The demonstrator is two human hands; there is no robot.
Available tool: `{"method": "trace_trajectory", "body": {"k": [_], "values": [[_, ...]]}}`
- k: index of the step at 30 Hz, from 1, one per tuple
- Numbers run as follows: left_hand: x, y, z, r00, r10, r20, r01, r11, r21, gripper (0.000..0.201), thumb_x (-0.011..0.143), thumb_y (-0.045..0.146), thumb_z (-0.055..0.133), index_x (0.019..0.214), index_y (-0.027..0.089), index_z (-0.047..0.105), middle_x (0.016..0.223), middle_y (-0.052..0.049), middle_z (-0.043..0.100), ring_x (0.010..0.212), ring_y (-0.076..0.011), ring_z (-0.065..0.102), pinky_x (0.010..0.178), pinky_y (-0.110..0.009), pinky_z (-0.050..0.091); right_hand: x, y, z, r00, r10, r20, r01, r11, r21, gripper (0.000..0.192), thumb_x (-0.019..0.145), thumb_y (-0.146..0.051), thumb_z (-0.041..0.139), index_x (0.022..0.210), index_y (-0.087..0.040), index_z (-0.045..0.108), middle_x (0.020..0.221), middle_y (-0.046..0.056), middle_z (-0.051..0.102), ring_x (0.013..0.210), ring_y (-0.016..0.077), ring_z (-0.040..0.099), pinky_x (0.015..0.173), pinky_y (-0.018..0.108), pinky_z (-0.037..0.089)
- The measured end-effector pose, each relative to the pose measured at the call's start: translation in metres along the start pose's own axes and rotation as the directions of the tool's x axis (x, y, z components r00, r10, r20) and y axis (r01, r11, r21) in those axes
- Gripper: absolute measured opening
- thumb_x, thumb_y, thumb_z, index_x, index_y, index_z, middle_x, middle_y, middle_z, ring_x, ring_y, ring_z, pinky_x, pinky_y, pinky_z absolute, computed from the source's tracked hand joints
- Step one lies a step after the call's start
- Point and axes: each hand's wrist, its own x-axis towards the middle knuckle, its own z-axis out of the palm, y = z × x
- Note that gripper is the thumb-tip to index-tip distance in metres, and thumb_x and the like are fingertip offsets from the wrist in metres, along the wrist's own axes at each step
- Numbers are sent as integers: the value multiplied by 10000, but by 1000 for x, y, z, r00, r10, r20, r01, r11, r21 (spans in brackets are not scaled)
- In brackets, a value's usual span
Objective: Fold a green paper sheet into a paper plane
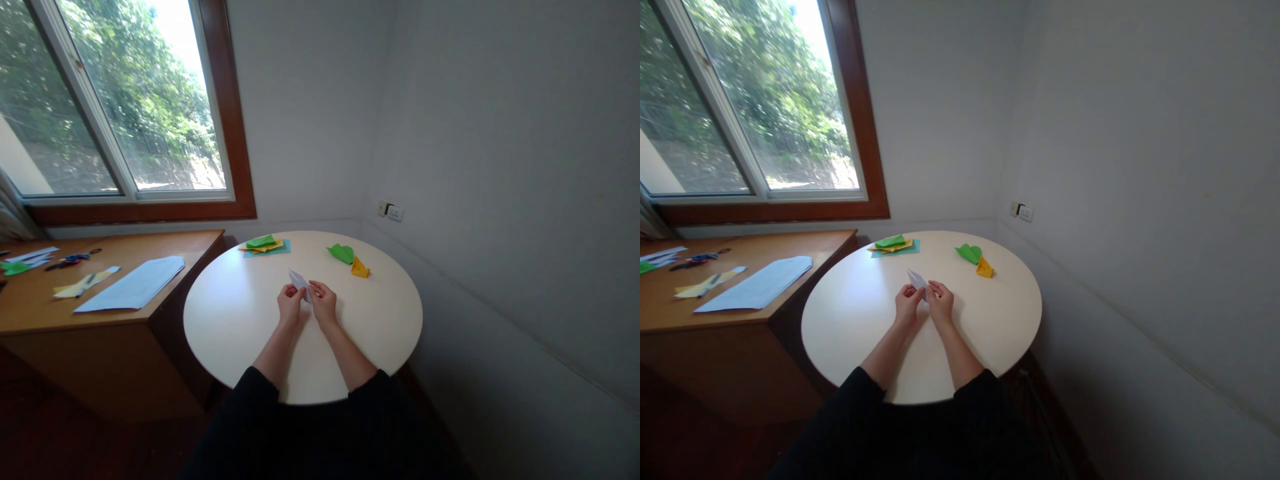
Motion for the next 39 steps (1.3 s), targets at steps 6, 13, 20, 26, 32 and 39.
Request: {"method": "trace_trajectory", "body": {"k": [6,13,20,26,32,39], "values": [[2,-2,-1,1000,-7,2,7,1000,-21,277,508,211,723,714,130,556,653,-1,611,617,-111,566,642,-251,428,0,0,-2,996,-90,22,92,993,-80,193,663,-296,620,781,-154,673,810,75,705,777,200,652,756,335,513],[4,-6,-2,999,-34,12,35,998,-43,319,496,220,742,735,136,548,686,-17,629,638,-123,587,658,-263,435,-1,-3,-1,995,-98,5,98,985,-143,211,673,-316,604,783,-151,676,785,78,704,745,197,640,708,321,505],[3,-6,-2,998,-56,28,57,997,-50,330,503,226,746,738,146,528,682,-19,639,634,-126,597,653,-259,434,-3,-8,-2,994,-109,0,106,969,-224,193,674,-304,592,754,-154,683,741,67,693,711,194,614,711,323,471],[0,-1,1,996,-77,54,80,995,-58,369,489,250,756,748,151,513,664,-18,648,613,-128,599,643,-262,436,-2,-8,-2,995,-103,-3,99,970,-224,201,673,-323,579,738,-151,661,713,56,676,650,172,586,638,289,464],[-3,5,2,991,-107,83,112,992,-58,376,497,270,761,748,148,509,620,-1,631,591,-119,593,649,-262,439,-2,-8,-2,995,-96,-34,86,971,-225,188,675,-334,579,713,-159,637,680,33,648,630,158,566,627,276,455],[-5,9,2,986,-138,91,144,988,-60,398,474,295,784,744,144,533,676,-28,654,617,-133,611,667,-283,456,0,-5,-4,992,-91,-84,68,967,-245,196,651,-344,615,715,-165,660,766,53,662,751,181,572,732,299,442]]}}
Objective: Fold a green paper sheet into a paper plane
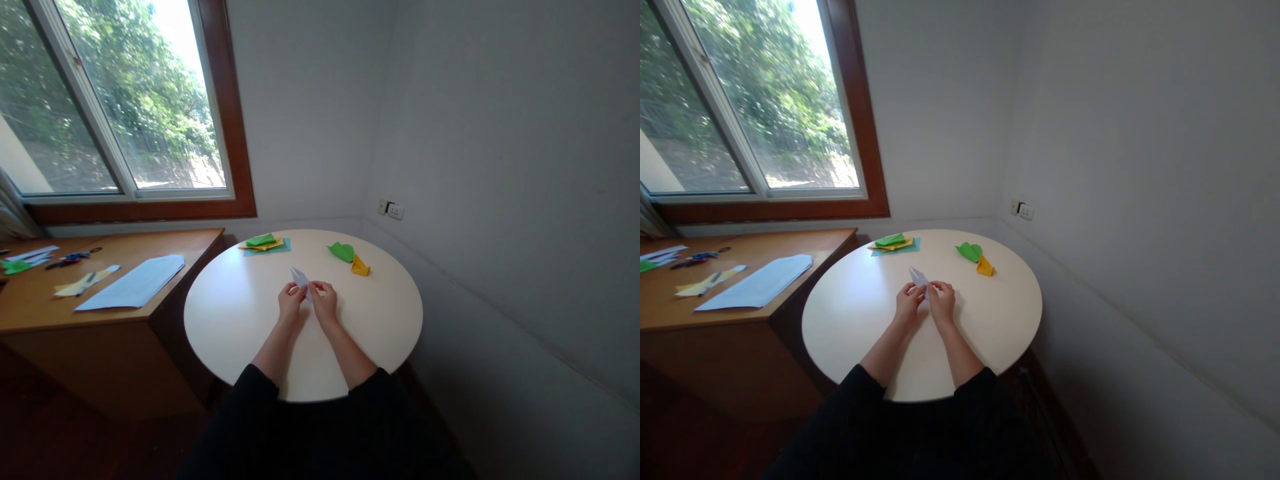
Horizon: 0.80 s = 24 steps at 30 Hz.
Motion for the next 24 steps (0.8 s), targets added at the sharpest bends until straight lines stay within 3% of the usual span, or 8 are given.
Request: {"method": "trace_trajectory", "body": {"k": [4,11,24], "values": [[-1,1,0,1000,8,0,-8,1000,7,395,469,309,789,730,136,548,651,-24,643,602,-130,604,643,-271,451,-2,1,4,999,19,51,-21,999,42,241,694,-364,561,739,-152,666,739,55,681,701,180,601,661,284,465],[2,-1,0,998,37,-43,-36,999,35,386,451,312,790,710,140,560,613,-6,623,558,-125,574,558,-239,405,-3,-2,2,998,-3,62,0,999,51,228,691,-351,571,720,-152,679,735,54,694,701,184,610,671,284,462],[-2,3,3,996,90,14,-90,991,95,288,541,357,748,670,118,654,657,-35,637,639,-140,574,660,-269,417,0,0,2,999,50,-7,-49,993,106,215,647,-359,596,672,-151,645,670,41,668,644,164,583,643,281,464]]}}
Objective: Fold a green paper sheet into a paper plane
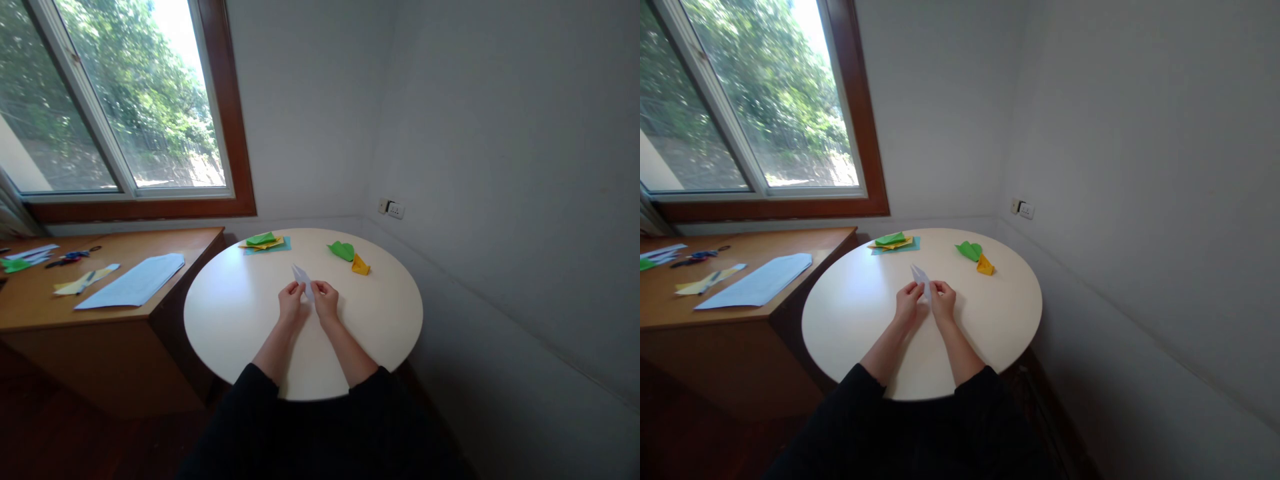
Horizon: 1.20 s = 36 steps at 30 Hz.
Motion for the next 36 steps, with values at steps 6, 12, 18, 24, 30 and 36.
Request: {"method": "trace_trajectory", "body": {"k": [6,12,18,24,30,36], "values": [[-2,1,1,1000,-13,12,12,999,52,321,548,348,761,752,107,700,752,-84,684,693,-157,588,716,-295,427,2,0,-1,998,32,-49,-30,998,52,250,647,-369,605,712,-131,643,715,60,667,669,167,584,650,291,468],[-3,3,1,1000,9,0,-9,995,95,274,540,312,769,719,113,709,714,-81,685,678,-165,591,714,-303,436,3,0,-2,997,53,-64,-47,995,93,244,639,-360,611,706,-127,640,708,61,664,672,170,588,649,295,474],[-1,1,0,998,50,-40,-45,992,115,205,545,285,758,660,128,694,647,-56,667,636,-154,577,680,-295,442,2,0,-1,996,70,-53,-64,991,119,241,623,-358,624,705,-132,640,710,61,665,672,173,587,643,293,476],[1,-1,0,996,75,-43,-70,992,107,193,557,290,740,650,135,675,620,-40,650,588,-137,562,633,-286,443,2,0,-1,994,104,-33,-98,984,149,219,610,-338,625,689,-135,638,699,54,663,666,174,588,640,297,475],[1,0,0,997,69,-41,-64,991,117,198,550,297,736,644,135,670,606,-41,643,561,-131,548,590,-275,434,2,-4,0,989,146,-31,-138,971,193,195,595,-323,633,663,-140,637,656,27,644,633,157,566,622,282,469],[1,0,-1,997,57,-44,-51,990,132,222,542,324,733,640,136,663,605,-38,639,551,-120,536,553,-253,411,1,-9,-1,983,181,-36,-169,959,226,164,583,-308,622,620,-148,626,595,-5,606,596,134,520,587,255,439]]}}
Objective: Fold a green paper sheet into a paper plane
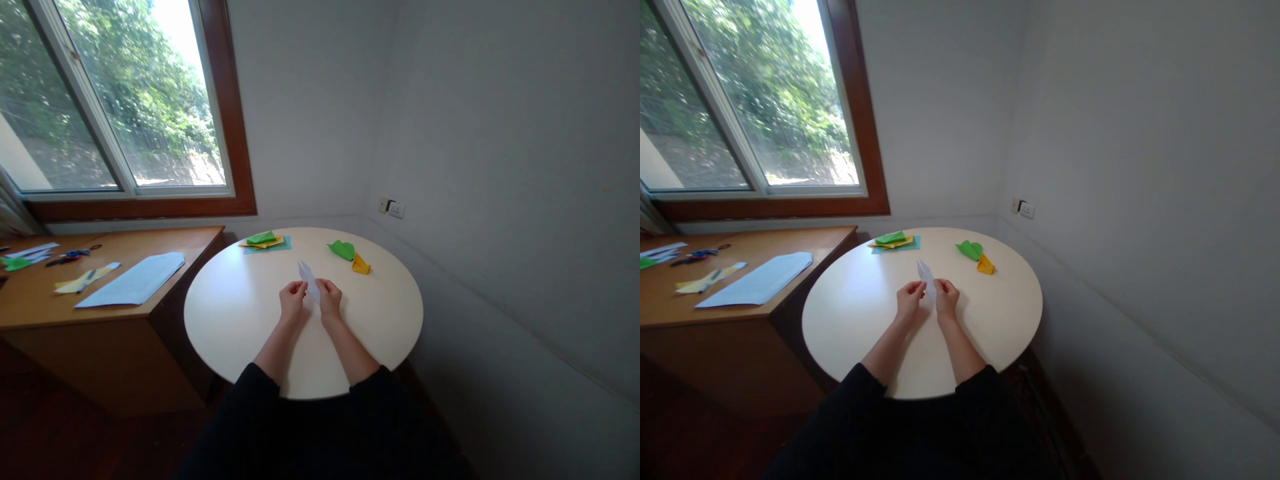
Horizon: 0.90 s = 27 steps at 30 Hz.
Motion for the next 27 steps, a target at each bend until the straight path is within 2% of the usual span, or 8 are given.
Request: {"method": "trace_trajectory", "body": {"k": [11,19,27], "values": [[2,-1,-1,1000,-12,-19,12,1000,15,244,536,338,718,646,131,650,601,-29,627,552,-118,530,540,-249,394,-2,-2,2,999,13,36,-13,1000,16,199,572,-319,644,657,-140,629,637,8,627,627,142,546,630,278,447],[4,-4,-2,999,-27,-43,28,1000,15,253,542,339,711,656,126,633,594,-26,615,541,-114,525,537,-248,395,-2,1,1,996,-49,69,50,999,-10,223,602,-326,652,724,-146,599,704,28,636,666,148,577,661,287,466],[1,-2,-3,998,-27,-64,27,1000,-2,339,574,307,704,828,162,534,546,20,592,523,-111,545,544,-228,395,-1,2,1,991,-109,81,116,988,-99,173,613,-305,643,678,-154,592,663,15,615,640,144,556,637,278,444]]}}
